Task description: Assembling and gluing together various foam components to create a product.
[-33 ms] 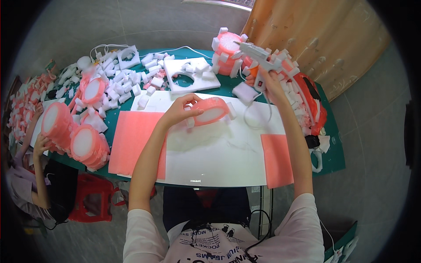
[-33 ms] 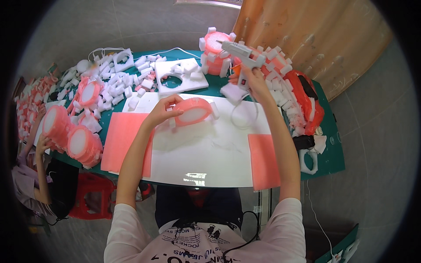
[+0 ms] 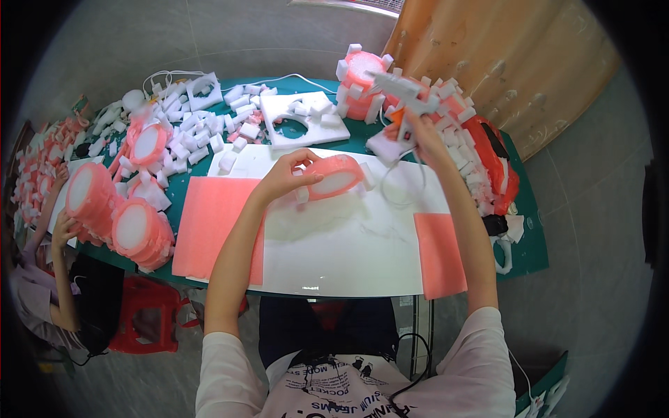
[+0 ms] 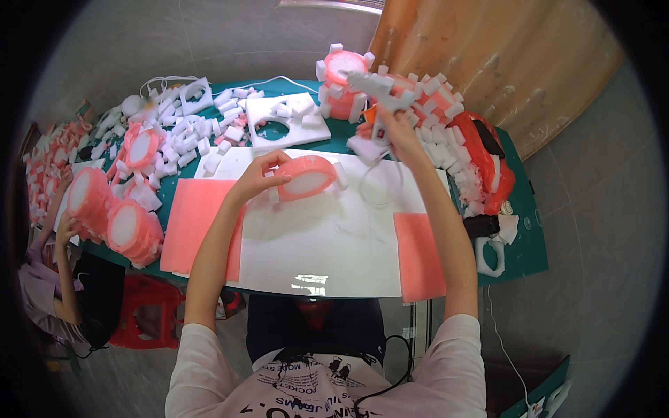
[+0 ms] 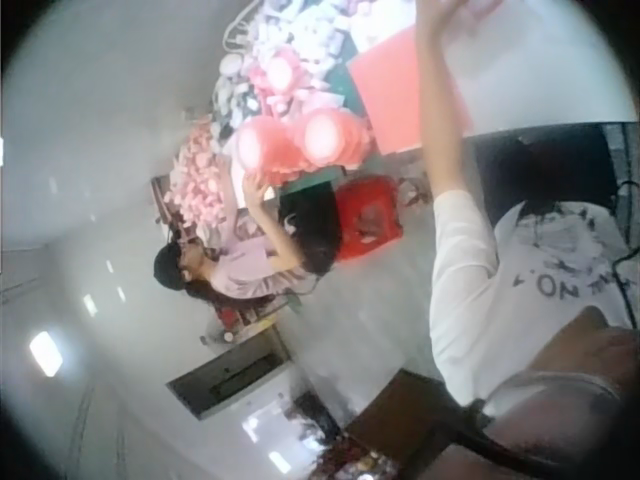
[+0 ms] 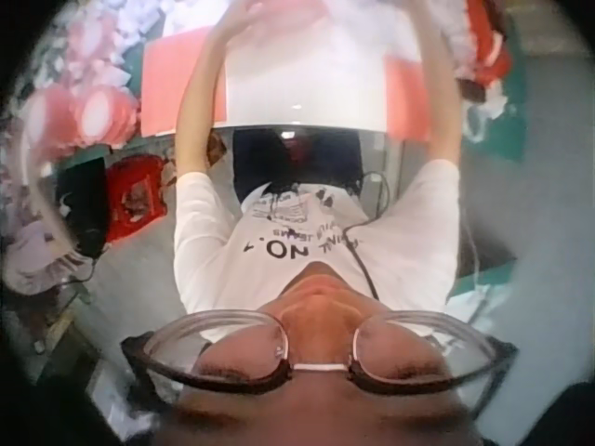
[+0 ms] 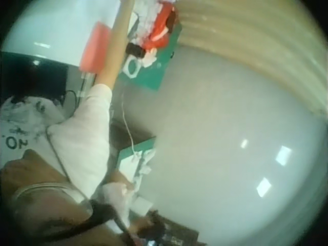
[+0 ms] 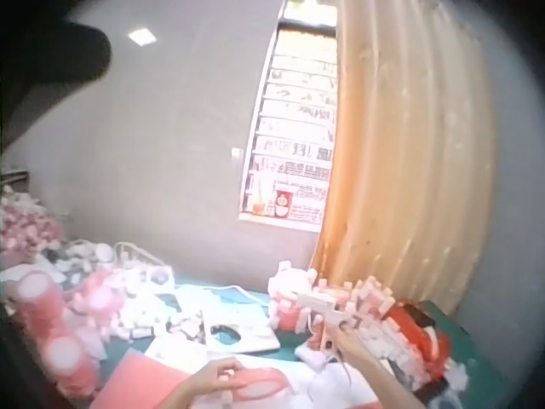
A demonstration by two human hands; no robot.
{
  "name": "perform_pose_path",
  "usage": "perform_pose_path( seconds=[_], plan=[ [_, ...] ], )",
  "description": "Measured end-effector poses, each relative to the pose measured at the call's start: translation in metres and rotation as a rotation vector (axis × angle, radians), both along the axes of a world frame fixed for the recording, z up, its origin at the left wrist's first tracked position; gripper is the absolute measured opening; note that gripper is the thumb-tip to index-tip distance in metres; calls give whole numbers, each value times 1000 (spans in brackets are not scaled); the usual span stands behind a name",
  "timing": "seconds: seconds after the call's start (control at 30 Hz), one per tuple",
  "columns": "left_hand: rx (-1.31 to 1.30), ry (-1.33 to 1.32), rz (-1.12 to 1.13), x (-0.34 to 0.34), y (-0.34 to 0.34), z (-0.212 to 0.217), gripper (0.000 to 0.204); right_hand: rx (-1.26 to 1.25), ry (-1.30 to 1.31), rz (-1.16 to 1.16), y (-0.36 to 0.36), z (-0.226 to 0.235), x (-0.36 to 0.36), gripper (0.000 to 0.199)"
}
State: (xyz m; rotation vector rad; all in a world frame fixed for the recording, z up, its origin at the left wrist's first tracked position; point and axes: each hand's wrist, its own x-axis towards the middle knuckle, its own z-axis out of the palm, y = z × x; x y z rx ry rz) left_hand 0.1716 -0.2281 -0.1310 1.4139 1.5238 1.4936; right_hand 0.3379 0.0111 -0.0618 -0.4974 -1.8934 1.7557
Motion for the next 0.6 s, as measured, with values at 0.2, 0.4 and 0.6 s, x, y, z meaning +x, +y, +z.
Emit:
perform_pose_path(
  seconds=[0.2,0.4,0.6],
  plan=[
    [22,3,-15,1,1,-1,31,-188,-88,66,0,-61,-5,36],
    [-1,15,-4,-3,4,2,31,208,-264,6,31,-53,20,50],
    [4,26,-3,-3,3,2,31,302,-500,-73,41,-59,25,50]
  ],
)
